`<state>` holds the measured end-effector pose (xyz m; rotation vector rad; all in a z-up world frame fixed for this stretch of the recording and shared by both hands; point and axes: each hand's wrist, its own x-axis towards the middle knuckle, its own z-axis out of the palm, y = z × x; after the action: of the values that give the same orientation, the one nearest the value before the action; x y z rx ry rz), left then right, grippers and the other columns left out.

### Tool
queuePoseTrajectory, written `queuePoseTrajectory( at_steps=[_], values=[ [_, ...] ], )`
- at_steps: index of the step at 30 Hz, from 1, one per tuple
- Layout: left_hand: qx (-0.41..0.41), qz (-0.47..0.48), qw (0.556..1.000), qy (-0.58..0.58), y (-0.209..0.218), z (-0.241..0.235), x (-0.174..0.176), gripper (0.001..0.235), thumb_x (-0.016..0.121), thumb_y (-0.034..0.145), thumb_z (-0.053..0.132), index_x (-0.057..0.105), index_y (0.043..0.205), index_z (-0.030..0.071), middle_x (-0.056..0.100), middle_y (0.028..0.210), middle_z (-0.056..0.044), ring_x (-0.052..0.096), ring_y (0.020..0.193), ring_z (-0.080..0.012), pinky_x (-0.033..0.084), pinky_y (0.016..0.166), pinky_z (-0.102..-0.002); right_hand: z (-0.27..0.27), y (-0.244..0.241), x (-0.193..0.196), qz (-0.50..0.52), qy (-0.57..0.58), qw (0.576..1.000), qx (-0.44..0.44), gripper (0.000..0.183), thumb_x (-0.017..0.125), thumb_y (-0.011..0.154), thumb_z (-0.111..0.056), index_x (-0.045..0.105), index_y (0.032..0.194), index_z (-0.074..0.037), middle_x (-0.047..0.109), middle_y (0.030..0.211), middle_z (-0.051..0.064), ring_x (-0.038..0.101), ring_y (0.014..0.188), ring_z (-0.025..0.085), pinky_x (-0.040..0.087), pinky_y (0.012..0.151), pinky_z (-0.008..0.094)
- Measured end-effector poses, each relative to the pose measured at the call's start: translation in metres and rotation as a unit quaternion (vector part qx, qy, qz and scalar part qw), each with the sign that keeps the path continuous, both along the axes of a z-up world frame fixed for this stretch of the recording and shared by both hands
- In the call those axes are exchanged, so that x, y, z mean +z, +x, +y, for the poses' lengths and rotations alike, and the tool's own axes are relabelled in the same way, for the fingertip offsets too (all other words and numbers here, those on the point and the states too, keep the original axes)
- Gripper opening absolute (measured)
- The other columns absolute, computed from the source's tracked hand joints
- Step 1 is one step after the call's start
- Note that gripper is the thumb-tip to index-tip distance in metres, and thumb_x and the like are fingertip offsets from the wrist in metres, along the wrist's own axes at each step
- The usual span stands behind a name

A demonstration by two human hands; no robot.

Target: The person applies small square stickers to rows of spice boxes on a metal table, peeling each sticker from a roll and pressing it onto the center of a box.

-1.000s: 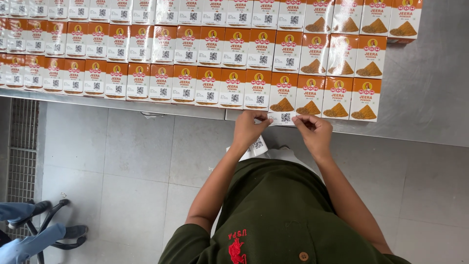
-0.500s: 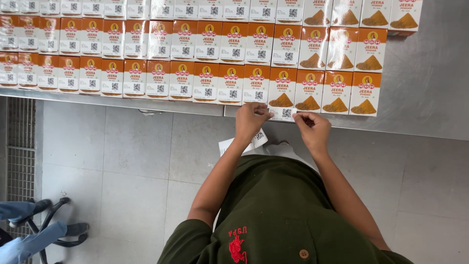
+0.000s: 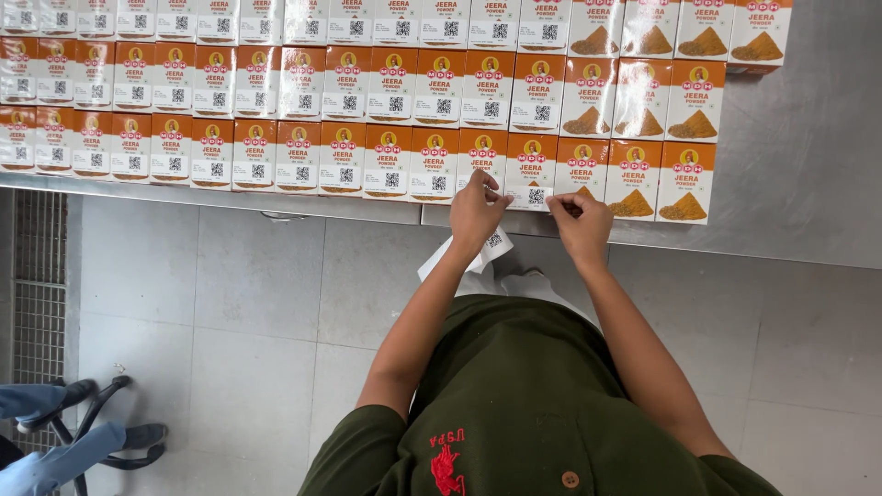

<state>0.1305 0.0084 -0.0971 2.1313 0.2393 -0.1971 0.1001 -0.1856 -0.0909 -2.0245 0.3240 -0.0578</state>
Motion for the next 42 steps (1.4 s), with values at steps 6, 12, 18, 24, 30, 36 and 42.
queuePoseTrajectory(
  at_steps=[6,12,18,24,30,36,42],
  values=[
    [-0.013,0.022,1.0,0.003,0.009,0.002,-0.009,0.036,0.084,0.079,0.023,0.058,0.098,0.008,0.076,0.081,-0.008,0.076,0.079,-0.0263,0.056,0.071,-0.04,0.004,0.007,-0.002,0.003,-0.025,1.0,-0.014,0.019,0.082,0.09,-0.019,0.08,0.092,-0.001,0.073,0.074,0.005,0.065,0.063,0.008,0.051,0.06,0.025],
    [-0.019,0.01,1.0,0.02,0.014,0.001,-0.014,0.037,0.085,0.077,0.022,0.059,0.098,0.008,0.077,0.08,-0.007,0.074,0.077,-0.028,0.054,0.069,-0.042,0.005,0.009,-0.004,0.014,-0.045,0.999,-0.021,0.02,0.082,0.088,-0.02,0.08,0.091,-0.001,0.074,0.073,0.005,0.066,0.062,0.01,0.051,0.061,0.026],
    [-0.016,0.003,1.0,0.027,0.016,-0.001,-0.016,0.037,0.086,0.076,0.022,0.059,0.098,0.009,0.075,0.077,-0.007,0.074,0.076,-0.028,0.054,0.069,-0.042,0.005,0.011,-0.003,0.018,-0.047,0.998,-0.023,0.02,0.082,0.089,-0.021,0.08,0.093,-0.002,0.074,0.073,0.006,0.067,0.062,0.011,0.052,0.061,0.026],
    [-0.01,0.012,1.0,0.022,0.016,-0.001,-0.014,0.038,0.087,0.076,0.023,0.059,0.097,0.008,0.073,0.075,-0.006,0.072,0.073,-0.0267,0.054,0.067,-0.041,0.005,0.012,-0.001,0.018,-0.059,0.998,-0.017,0.02,0.082,0.088,-0.022,0.081,0.093,-0.002,0.075,0.072,0.007,0.067,0.061,0.012,0.051,0.059,0.027],
    [-0.006,0.004,1.0,0.024,0.016,-0.002,-0.016,0.039,0.087,0.075,0.022,0.059,0.098,0.008,0.073,0.074,-0.007,0.073,0.073,-0.0271,0.054,0.067,-0.041,0.005,0.013,-0.005,0.015,-0.07,0.997,-0.014,0.021,0.082,0.088,-0.023,0.081,0.093,-0.003,0.075,0.073,0.008,0.069,0.061,0.012,0.052,0.059,0.027],
    [-0.016,-0.012,0.999,0.03,0.015,-0.003,-0.014,0.038,0.085,0.076,0.021,0.057,0.097,0.009,0.073,0.073,-0.006,0.073,0.072,-0.0282,0.054,0.067,-0.042,0.006,0.014,-0.004,0.024,-0.085,0.996,-0.019,0.022,0.083,0.088,-0.025,0.081,0.094,-0.003,0.076,0.074,0.008,0.07,0.061,0.014,0.053,0.06,0.028],
    [-0.019,-0.027,0.999,0.039,0.014,-0.005,-0.016,0.036,0.084,0.077,0.02,0.056,0.097,0.009,0.073,0.074,-0.007,0.073,0.073,-0.0295,0.054,0.067,-0.043,0.007,0.012,-0.006,0.008,-0.099,0.995,-0.018,0.023,0.083,0.088,-0.026,0.081,0.094,-0.004,0.076,0.076,0.009,0.072,0.063,0.015,0.054,0.061,0.029]
  ],
)
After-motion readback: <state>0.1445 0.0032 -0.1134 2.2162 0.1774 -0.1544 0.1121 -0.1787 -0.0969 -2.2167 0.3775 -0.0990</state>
